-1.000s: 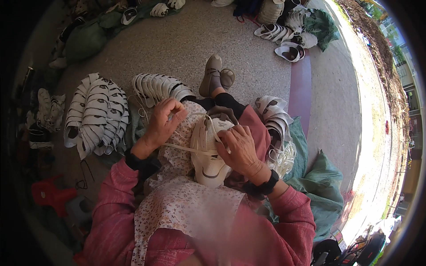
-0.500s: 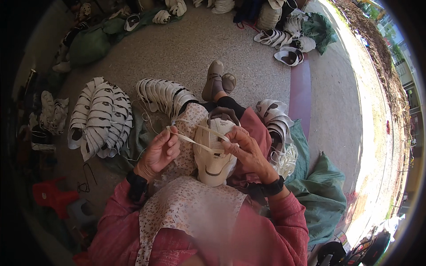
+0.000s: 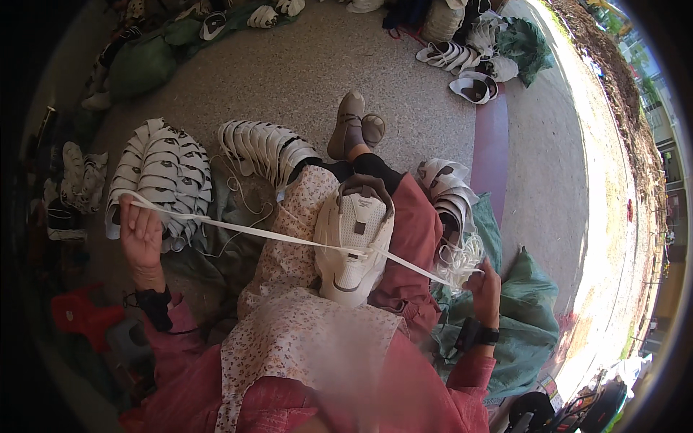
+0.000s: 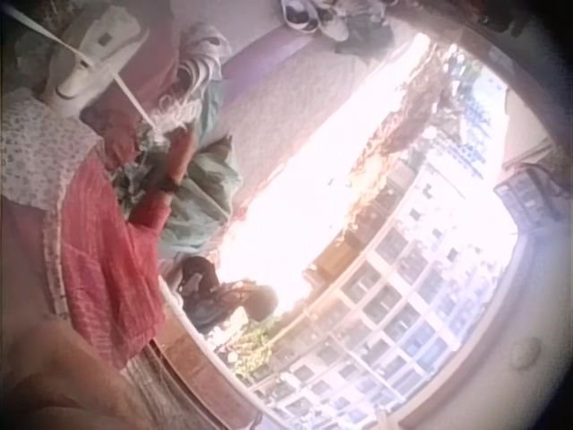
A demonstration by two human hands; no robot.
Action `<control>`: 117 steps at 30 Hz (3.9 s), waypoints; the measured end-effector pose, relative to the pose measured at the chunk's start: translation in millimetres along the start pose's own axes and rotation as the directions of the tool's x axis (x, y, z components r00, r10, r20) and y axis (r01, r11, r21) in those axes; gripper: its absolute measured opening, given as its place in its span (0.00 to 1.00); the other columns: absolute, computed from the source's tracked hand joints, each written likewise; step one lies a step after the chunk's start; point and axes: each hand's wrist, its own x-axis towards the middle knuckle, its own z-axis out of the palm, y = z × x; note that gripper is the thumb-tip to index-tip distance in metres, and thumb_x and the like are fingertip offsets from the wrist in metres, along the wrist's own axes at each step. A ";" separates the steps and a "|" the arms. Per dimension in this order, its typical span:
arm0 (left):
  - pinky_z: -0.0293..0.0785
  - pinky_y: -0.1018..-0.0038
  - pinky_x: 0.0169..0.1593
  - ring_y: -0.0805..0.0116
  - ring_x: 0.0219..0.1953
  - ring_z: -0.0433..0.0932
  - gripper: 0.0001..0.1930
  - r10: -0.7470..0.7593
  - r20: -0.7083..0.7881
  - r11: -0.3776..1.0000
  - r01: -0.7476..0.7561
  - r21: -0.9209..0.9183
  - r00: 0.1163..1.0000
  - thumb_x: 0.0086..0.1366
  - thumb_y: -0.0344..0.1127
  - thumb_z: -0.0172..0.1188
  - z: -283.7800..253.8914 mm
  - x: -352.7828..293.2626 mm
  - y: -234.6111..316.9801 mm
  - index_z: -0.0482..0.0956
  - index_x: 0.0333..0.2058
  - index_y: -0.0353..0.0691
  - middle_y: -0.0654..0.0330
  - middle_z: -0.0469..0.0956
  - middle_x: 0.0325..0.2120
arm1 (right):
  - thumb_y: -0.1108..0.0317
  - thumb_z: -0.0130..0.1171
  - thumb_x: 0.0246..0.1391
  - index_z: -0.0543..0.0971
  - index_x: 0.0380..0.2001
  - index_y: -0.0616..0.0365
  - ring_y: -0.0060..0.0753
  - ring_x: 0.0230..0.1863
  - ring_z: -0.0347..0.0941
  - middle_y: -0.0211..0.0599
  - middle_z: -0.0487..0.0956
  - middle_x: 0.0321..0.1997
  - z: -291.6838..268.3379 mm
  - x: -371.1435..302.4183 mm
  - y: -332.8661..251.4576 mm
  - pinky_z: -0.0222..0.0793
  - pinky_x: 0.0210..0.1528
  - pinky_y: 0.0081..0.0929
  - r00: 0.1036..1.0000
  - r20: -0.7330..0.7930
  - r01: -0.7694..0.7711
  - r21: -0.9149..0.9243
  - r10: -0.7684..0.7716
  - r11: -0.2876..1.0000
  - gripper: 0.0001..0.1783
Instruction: The person sits on the floor and threads a white shoelace through the eyelets of a white sneaker. They pull the lace through the holes and adjust the tension repeatedly to secure the lacing pattern.
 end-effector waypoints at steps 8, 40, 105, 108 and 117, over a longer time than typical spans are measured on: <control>0.74 0.69 0.46 0.67 0.39 0.74 0.14 0.142 -0.548 0.988 -0.154 0.025 0.824 0.78 0.40 0.49 -103.9 14.4 66.0 0.76 0.51 0.36 0.59 0.73 0.36 | 0.71 0.60 0.62 0.81 0.44 0.63 0.31 0.40 0.80 0.39 0.84 0.40 108.7 10.6 -30.0 0.74 0.44 0.28 0.845 -0.009 0.263 -0.864 -0.535 0.429 0.10; 0.76 0.65 0.33 0.55 0.27 0.82 0.09 -0.415 0.350 0.274 -0.252 0.928 0.840 0.70 0.38 0.60 56.7 -14.7 -206.2 0.82 0.37 0.38 0.55 0.82 0.25 | 0.72 0.60 0.60 0.80 0.29 0.64 0.38 0.25 0.79 0.41 0.80 0.26 327.6 -68.3 -114.6 0.76 0.31 0.37 0.063 0.933 0.923 0.080 -0.353 0.376 0.07; 0.71 0.64 0.48 0.57 0.43 0.74 0.14 -0.688 0.537 0.323 -0.457 0.829 0.488 0.50 0.44 0.73 94.0 34.2 -227.7 0.81 0.27 0.41 0.59 0.75 0.36 | 0.62 0.53 0.70 0.74 0.42 0.58 0.23 0.25 0.69 0.32 0.77 0.40 270.3 26.4 -87.0 0.62 0.29 0.16 0.940 0.340 -0.024 0.047 0.007 0.999 0.11; 0.71 0.66 0.48 0.58 0.43 0.74 0.10 -0.669 0.515 0.321 -0.417 0.850 0.536 0.49 0.40 0.71 89.9 31.5 -238.3 0.82 0.25 0.42 0.62 0.76 0.35 | 0.63 0.45 0.73 0.72 0.46 0.57 0.22 0.23 0.65 0.28 0.73 0.34 271.1 31.4 -75.7 0.58 0.26 0.19 0.877 0.475 -0.256 0.327 0.076 0.910 0.11; 0.66 0.69 0.52 0.65 0.43 0.69 0.07 -0.831 0.374 0.335 -0.166 0.927 0.411 0.49 0.37 0.68 95.0 42.6 -228.7 0.83 0.27 0.43 0.66 0.73 0.31 | 0.71 0.46 0.73 0.57 0.23 0.51 0.21 0.18 0.43 0.23 0.50 0.19 109.7 120.2 -196.9 0.49 0.22 0.23 0.986 -0.102 0.166 0.705 -0.133 0.689 0.20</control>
